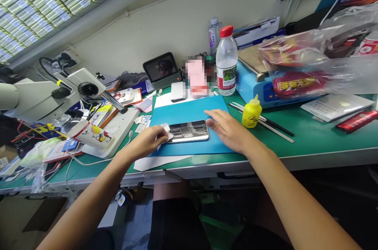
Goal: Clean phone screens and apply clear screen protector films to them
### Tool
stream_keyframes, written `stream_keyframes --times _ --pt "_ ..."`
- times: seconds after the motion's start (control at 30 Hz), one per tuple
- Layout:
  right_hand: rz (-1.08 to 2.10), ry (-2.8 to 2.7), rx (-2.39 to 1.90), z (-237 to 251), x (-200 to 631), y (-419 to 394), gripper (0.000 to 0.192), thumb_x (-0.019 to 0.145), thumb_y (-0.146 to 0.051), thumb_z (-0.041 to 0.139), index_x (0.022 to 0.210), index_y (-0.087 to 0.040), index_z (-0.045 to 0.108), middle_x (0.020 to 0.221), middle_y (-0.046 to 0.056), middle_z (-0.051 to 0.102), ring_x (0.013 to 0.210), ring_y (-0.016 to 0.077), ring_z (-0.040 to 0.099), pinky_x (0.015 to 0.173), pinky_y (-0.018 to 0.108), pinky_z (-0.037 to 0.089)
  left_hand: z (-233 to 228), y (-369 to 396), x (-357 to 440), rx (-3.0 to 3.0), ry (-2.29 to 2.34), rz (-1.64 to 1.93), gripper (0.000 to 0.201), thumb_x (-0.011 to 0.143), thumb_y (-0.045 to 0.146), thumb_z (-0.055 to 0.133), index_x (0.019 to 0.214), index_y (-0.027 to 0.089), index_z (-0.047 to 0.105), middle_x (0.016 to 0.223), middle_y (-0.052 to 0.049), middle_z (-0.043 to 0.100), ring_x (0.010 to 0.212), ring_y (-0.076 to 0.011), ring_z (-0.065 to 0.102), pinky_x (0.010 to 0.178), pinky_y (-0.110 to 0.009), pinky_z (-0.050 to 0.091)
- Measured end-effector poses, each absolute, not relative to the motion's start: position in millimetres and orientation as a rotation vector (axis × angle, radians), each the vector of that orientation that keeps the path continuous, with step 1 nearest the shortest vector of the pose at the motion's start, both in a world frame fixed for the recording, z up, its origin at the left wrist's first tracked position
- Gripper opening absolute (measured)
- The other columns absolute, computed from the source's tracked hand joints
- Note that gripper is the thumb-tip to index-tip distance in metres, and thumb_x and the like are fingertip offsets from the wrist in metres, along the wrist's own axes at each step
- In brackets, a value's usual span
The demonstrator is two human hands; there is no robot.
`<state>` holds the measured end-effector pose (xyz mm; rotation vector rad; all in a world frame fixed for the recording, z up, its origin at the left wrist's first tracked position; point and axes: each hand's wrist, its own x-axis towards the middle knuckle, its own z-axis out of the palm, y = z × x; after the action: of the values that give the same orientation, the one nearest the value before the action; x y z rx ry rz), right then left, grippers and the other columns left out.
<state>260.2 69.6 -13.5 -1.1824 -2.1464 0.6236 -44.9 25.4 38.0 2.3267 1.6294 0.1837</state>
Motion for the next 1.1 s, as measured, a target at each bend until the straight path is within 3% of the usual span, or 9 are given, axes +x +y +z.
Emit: stream_keyframes --times 0.3,0.53,0.73,1.1 --pt "0.628 -2.125 -1.191 -17 260 71 0.07 0.096 -0.071 0.026 0.143 -0.028 0.056 0.142 0.01 0.061 0.135 0.034 0.052 0.114 0.051 0.041 37 17 -51 2.368 1.731 0.37 0.02 0.102 0.024 0.047 0.088 0.02 0.061 0.093 -0.003 0.067 0.087 -0.019 0.062 0.077 -0.029 0.046" --pt "0.653 -2.114 -1.183 -17 260 74 0.074 0.094 -0.074 0.024 0.141 -0.028 0.058 0.142 0.01 0.061 0.135 0.0344 0.052 0.113 0.052 0.041 39 41 -42 2.394 1.653 0.215 0.013 0.095 0.022 0.06 0.083 0.019 0.065 0.089 -0.003 0.07 0.088 -0.0209 0.064 0.074 -0.029 0.046" --pt "0.65 -2.112 -1.167 -15 258 73 0.074 0.094 -0.075 0.024 0.141 -0.029 0.058 0.139 0.011 0.063 0.132 0.0355 0.054 0.112 0.053 0.042 41 67 -24 2.35 1.655 0.112 0.011 0.094 0.023 0.061 0.087 0.019 0.068 0.092 -0.004 0.074 0.083 -0.0201 0.068 0.068 -0.027 0.047" --pt "0.664 -2.098 -1.189 -16 258 73 0.074 0.094 -0.075 0.023 0.141 -0.029 0.058 0.14 0.01 0.062 0.133 0.0349 0.054 0.112 0.053 0.043 41 53 -23 2.412 1.752 0.069 0.015 0.097 0.023 0.056 0.086 0.019 0.067 0.094 -0.007 0.074 0.089 -0.0235 0.069 0.074 -0.029 0.049"
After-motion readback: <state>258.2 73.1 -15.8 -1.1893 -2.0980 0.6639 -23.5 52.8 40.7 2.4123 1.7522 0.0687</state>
